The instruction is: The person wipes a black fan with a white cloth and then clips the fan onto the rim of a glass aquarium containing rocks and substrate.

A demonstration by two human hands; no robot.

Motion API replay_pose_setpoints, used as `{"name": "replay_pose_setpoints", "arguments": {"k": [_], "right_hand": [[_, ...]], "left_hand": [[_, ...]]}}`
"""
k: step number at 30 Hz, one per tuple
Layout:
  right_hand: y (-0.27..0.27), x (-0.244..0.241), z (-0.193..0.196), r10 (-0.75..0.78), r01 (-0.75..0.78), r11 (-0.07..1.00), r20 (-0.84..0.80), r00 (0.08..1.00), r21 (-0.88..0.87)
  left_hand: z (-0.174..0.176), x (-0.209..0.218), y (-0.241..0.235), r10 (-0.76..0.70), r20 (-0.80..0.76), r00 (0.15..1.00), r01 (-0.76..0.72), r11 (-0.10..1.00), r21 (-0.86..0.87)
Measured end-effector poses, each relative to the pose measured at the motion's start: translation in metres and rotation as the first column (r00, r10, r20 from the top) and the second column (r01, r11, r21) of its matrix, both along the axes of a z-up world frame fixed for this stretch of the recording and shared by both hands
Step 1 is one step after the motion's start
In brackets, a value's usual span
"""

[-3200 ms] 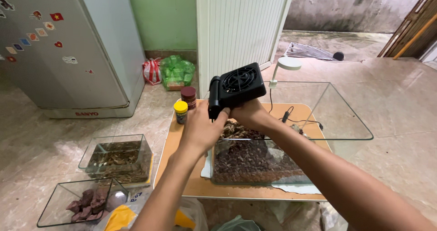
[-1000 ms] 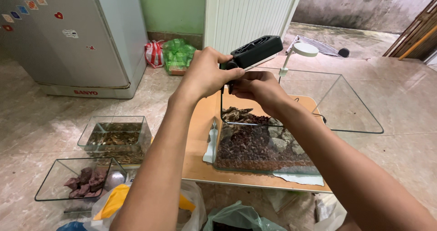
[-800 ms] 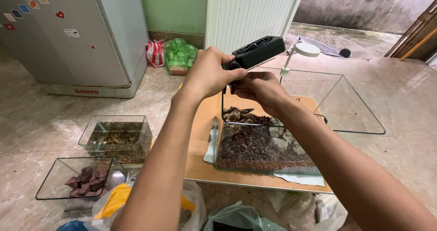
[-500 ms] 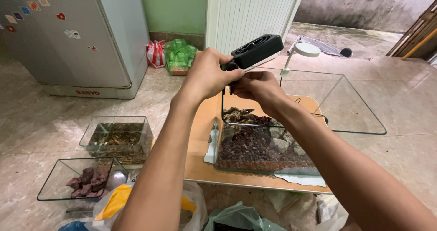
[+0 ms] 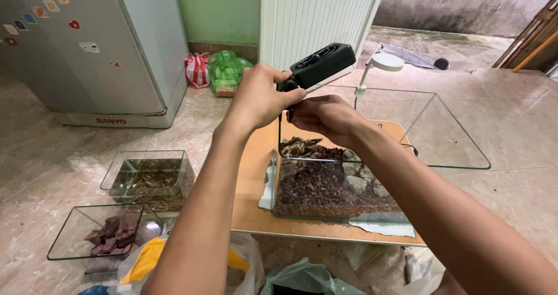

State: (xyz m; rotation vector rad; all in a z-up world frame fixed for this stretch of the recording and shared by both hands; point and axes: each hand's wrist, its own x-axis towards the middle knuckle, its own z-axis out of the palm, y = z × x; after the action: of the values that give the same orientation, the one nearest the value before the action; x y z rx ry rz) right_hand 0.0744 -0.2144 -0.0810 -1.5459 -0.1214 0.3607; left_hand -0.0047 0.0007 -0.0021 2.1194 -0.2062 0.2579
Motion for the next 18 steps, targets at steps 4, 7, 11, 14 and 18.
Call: {"name": "replay_pose_setpoints", "arguments": {"k": [4, 7, 11, 14, 18], "right_hand": [[-0.008, 0.049, -0.037, 0.001, 0.000, 1.000, -0.027, 1.000, 0.026], [-0.006, 0.076, -0.059, 0.011, -0.011, 1.000, -0.045, 0.999, 0.017], [0.003, 0.058, -0.045, 0.005, -0.004, 1.000, -0.043, 0.999, 0.023], [0.004, 0.073, -0.059, 0.004, -0.002, 1.000, -0.040, 0.999, 0.031], [0.014, 0.068, -0.054, -0.029, 0.031, 0.999, -0.038, 0.999, 0.040]], "left_hand": [[-0.004, 0.008, -0.001, 0.003, 0.008, 1.000, -0.003, 1.000, 0.024], [-0.007, 0.007, -0.006, -0.005, 0.004, 1.000, 0.005, 1.000, 0.015], [-0.011, 0.011, -0.006, 0.016, 0.004, 1.000, -0.016, 1.000, 0.010], [-0.009, 0.008, -0.004, 0.026, 0.012, 1.000, -0.025, 0.999, -0.023], [-0.019, 0.014, 0.000, 0.054, 0.035, 0.998, -0.053, 0.998, -0.031]]}}
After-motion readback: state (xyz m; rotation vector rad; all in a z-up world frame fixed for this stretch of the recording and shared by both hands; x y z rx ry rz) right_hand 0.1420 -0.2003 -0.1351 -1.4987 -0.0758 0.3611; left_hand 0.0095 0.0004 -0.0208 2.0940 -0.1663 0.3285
